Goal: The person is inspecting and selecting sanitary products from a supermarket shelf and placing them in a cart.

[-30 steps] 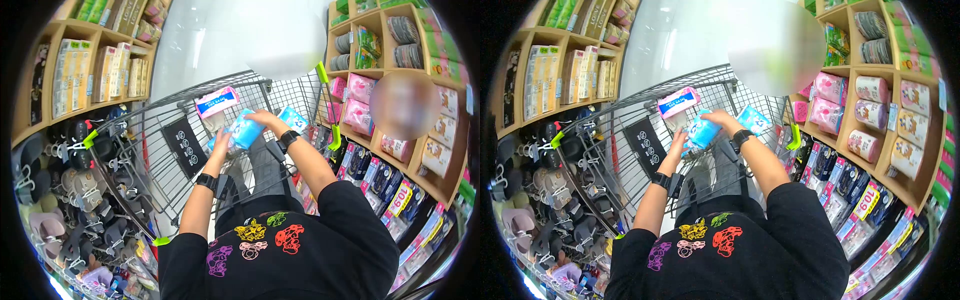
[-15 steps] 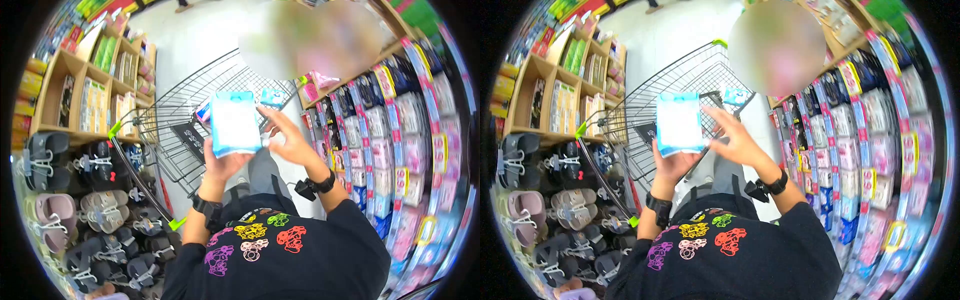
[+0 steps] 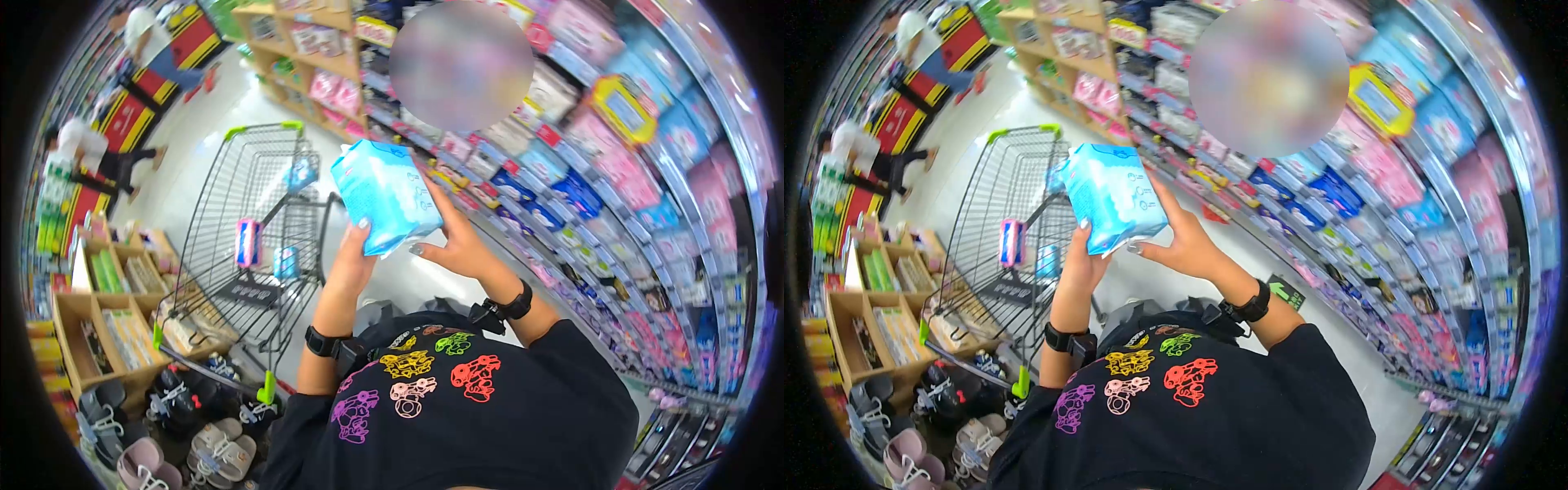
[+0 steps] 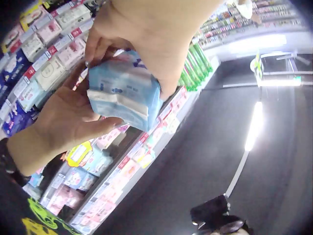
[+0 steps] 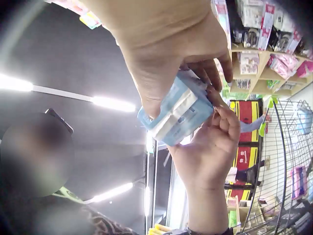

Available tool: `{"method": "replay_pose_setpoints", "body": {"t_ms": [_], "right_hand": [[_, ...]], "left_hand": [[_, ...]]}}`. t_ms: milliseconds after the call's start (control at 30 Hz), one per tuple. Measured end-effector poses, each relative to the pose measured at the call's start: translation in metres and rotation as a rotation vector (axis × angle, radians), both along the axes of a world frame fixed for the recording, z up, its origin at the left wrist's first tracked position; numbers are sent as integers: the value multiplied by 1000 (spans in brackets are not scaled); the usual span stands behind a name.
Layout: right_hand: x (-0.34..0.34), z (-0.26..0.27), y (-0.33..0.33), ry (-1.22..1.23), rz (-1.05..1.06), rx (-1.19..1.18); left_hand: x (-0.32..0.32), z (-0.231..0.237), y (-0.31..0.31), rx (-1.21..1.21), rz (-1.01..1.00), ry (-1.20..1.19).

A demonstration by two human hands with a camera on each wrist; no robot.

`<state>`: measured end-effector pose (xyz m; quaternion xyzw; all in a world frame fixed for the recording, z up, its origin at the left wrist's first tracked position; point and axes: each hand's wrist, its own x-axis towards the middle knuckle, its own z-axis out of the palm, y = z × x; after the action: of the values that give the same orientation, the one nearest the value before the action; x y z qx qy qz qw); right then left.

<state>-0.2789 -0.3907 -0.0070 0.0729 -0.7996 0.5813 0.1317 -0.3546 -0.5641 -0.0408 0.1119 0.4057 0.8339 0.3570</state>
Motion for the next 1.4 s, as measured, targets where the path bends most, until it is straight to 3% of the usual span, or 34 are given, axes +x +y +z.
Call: {"method": "replay_pose_setpoints", "body": {"t_ms": [33,167,233,400,500,667,733,933,1133,1267,1400], "right_hand": [[16,-4,10,-28,3,-191],[82,1,56,110,-254,-398],[116,3,90,170,-392,-186],[192,21,137,318,-681,290],[221,15,153,413,-676,194],[255,13,178,616,-648,187],[266,13,184,604,-732,237],[290,13,191,548,-807,399],[290,10,192,502,-924,482],[287,21,188,321,-1033,473],[261,-7,194,391,-1018,-14]], "left_hand": [[9,4,16,-70,-2,47],[53,11,86,-79,-39,145],[83,27,124,-92,31,302],[151,24,195,55,-141,136],[184,11,225,82,-254,-76],[213,9,254,343,-374,-299],[216,3,263,444,-462,-366],[237,10,284,325,-498,-460],[221,4,298,412,-699,-443],[197,16,303,176,-593,-20],[170,36,310,75,-451,671]]}}
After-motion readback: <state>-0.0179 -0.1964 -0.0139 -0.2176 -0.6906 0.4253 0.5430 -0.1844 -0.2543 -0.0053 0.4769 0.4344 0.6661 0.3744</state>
